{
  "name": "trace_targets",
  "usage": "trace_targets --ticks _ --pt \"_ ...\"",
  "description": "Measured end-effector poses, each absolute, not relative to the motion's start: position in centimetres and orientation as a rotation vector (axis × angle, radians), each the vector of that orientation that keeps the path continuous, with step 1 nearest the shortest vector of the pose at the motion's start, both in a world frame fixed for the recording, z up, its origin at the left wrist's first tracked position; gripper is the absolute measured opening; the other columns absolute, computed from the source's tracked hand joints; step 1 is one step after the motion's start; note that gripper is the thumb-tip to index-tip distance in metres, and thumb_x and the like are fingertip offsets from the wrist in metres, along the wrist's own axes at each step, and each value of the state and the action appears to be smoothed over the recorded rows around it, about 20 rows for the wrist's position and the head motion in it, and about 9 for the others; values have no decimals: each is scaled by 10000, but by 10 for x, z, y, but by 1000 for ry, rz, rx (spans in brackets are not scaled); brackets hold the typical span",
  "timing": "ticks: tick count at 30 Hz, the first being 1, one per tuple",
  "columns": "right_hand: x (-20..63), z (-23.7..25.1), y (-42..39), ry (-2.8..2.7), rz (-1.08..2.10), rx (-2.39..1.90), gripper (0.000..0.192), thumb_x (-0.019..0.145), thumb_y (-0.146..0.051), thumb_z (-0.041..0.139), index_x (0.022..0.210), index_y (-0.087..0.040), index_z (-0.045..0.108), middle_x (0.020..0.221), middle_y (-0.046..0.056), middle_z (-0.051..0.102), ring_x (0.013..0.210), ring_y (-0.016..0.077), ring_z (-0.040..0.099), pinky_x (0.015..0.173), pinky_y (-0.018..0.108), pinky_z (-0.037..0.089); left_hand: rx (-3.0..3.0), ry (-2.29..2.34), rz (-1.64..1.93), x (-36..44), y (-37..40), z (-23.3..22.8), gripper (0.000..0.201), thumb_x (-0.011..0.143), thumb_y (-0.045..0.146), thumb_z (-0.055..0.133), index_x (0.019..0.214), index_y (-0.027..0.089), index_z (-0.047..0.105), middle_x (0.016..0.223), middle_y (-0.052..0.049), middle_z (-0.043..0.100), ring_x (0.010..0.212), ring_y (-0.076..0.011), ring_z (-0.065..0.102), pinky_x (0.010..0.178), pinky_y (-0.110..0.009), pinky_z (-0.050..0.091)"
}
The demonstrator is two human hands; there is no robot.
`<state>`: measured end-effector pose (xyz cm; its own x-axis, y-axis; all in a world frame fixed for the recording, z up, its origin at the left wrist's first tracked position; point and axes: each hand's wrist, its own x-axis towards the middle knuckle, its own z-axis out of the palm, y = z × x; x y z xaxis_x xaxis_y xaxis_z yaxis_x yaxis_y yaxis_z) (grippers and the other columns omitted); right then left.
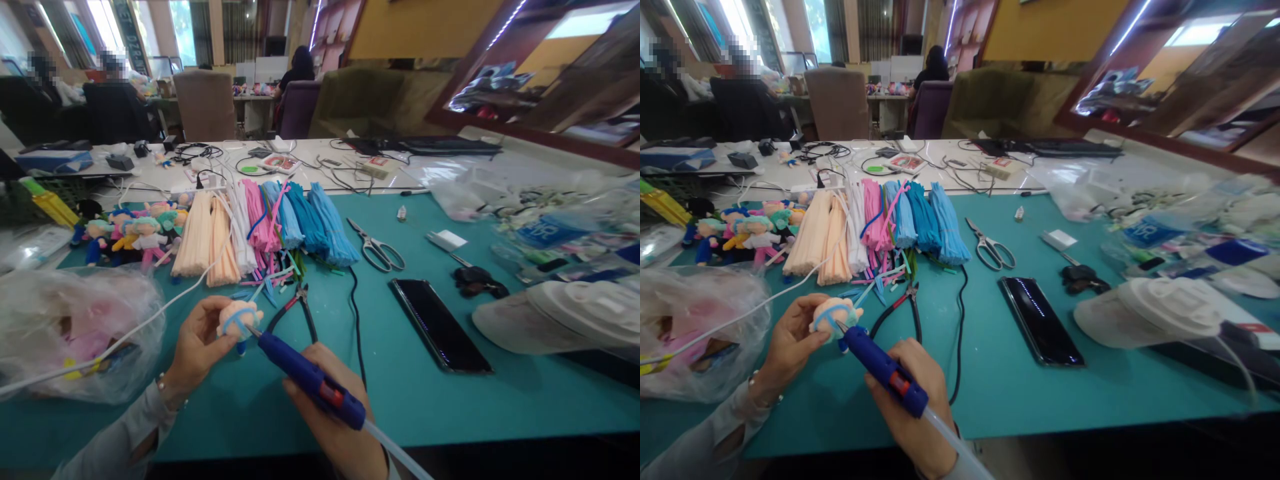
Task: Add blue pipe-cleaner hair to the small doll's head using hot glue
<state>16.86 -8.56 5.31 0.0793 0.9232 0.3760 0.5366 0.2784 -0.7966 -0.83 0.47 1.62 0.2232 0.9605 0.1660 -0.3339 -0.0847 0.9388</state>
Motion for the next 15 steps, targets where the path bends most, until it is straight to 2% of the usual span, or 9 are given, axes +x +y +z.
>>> trace_targets --ticks 15 --pt "169 55 -85 -1609 503 -1392 167 816 -273 564 678 -216 489 605 -16 507 556 144 494 505 262 386 1115 766 1214 -14 9 11 355 595 198 779 912 178 619 904 -59 711 864 -223 669 711 -304 527"
